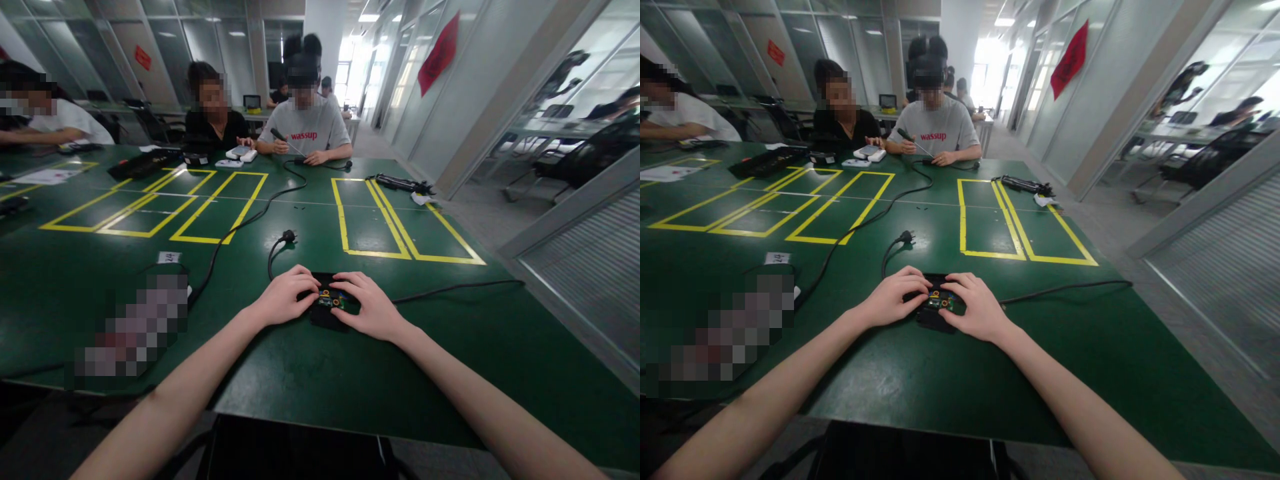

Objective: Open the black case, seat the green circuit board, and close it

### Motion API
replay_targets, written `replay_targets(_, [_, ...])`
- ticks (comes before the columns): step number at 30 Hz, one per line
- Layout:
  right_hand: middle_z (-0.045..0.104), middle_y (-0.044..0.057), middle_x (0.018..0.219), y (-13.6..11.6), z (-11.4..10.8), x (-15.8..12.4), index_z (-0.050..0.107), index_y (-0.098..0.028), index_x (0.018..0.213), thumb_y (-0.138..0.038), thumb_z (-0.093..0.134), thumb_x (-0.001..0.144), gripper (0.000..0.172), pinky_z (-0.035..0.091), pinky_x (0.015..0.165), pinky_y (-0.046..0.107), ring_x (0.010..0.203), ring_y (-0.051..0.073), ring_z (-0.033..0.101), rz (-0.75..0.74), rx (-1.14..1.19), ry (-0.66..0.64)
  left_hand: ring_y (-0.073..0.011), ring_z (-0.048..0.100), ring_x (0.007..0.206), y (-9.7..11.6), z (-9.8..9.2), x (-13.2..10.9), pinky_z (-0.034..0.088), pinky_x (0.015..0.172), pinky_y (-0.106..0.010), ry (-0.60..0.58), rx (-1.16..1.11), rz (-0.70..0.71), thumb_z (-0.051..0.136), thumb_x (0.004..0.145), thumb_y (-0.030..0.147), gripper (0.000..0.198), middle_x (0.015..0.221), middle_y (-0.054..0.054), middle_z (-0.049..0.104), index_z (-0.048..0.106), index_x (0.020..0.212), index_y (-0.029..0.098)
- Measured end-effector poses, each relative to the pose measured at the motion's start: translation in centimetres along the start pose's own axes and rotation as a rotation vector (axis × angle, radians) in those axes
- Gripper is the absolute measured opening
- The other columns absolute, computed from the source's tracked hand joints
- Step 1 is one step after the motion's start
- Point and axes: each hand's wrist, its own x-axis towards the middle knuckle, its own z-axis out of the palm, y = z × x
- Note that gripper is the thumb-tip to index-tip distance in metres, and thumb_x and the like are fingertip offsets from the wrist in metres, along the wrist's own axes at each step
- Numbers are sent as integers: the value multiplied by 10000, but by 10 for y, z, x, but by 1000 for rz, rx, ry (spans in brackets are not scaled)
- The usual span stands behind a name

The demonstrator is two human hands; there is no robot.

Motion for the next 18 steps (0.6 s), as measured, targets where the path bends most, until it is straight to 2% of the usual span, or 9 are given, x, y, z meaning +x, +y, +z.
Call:
replay_targets(5, [683,128,1255,-1,0,1,693,-215,1128,-281,756,815,326,547,991,510,1164,302,642,-2,1,25,-221,647,1046,0,-2,-1,566,904,-354,-23,58,-28,615,955,220,126,1045,-58,742,726,898,202])
replay_targets(10, [716,94,1099,-2,-1,4,705,-229,984,-315,774,824,195,584,891,453,1037,274,669,14,-6,61,-198,700,1021,-3,-1,-2,560,915,-316,-32,-35,-28,608,965,218,134,1052,-53,749,735,924,197])
replay_targets(15, [716,92,1059,-1,4,9,723,-226,968,-351,782,833,193,569,883,465,1007,278,651,53,-33,88,-187,699,1000,-5,-2,-2,559,898,-308,-21,0,-70,583,987,249,163,1140,-56,697,735,947,206])
replay_targets(18, [686,113,1095,-4,5,11,718,-219,1008,-356,767,841,221,546,912,506,1050,305,613,62,-49,99,-182,690,944,-6,-4,-1,556,859,-303,-22,29,-99,575,993,274,179,1106,-58,674,735,960,201])
